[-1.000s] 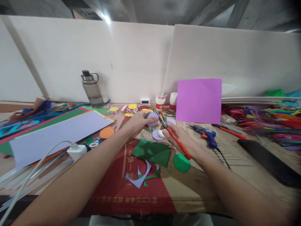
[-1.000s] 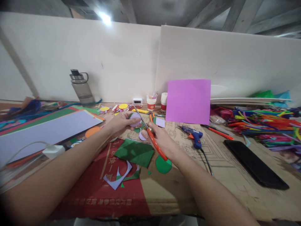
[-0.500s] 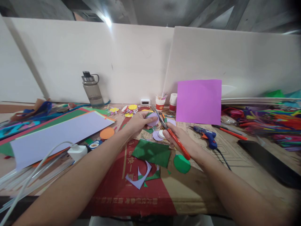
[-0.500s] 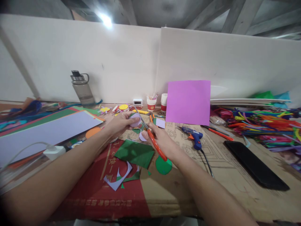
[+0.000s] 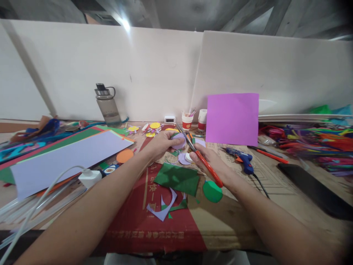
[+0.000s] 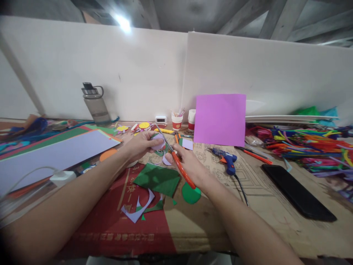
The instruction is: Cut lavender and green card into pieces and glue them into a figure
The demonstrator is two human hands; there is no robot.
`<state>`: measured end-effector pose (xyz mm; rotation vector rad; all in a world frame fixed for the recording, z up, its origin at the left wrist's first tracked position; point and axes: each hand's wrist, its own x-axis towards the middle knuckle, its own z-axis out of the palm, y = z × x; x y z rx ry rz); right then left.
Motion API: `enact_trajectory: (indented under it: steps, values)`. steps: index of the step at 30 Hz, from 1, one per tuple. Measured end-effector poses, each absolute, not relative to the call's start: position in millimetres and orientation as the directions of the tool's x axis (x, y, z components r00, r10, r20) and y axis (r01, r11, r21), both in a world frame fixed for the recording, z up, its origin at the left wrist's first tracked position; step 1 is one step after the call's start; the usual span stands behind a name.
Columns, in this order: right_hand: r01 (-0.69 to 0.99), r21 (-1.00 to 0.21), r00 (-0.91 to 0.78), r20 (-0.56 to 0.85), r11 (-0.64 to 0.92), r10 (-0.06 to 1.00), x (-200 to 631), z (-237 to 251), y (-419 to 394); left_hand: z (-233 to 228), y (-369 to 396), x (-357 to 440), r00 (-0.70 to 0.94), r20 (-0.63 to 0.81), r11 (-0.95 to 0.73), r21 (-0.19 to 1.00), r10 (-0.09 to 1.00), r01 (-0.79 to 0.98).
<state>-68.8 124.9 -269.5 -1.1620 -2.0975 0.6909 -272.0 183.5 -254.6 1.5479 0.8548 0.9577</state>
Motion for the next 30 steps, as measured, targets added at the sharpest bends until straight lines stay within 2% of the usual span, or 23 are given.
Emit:
enact_trajectory:
  steps: [9, 16, 24, 30]
  values:
    - [0.548, -0.674, -0.402, 0.306, 0.494, 0.863, -69.6, -270.9, 127.1, -252.8, 182.0, -268.5, 0.348, 0.183, -0.156, 0.982, 0.92, -0.104]
    - [0.465, -0.74, -0.428, 0.293, 0.487, 0.855, -70.1, -276.0, 127.7, -257.3, 182.6, -268.5, 0.347, 0.155, -0.161, 0.987, 0.925, -0.011]
    - [0.528, -0.683, -0.404, 0.321, 0.505, 0.857, -70.0, -273.0, 128.0, -261.1, 185.6, -269.2, 0.353, 0.171, -0.185, 0.983, 0.92, 0.008]
    - [0.546, -0.687, -0.401, 0.287, 0.479, 0.87, -70.9, -268.8, 126.0, -252.6, 182.1, -269.0, 0.39, 0.153, -0.17, 0.985, 0.908, 0.011]
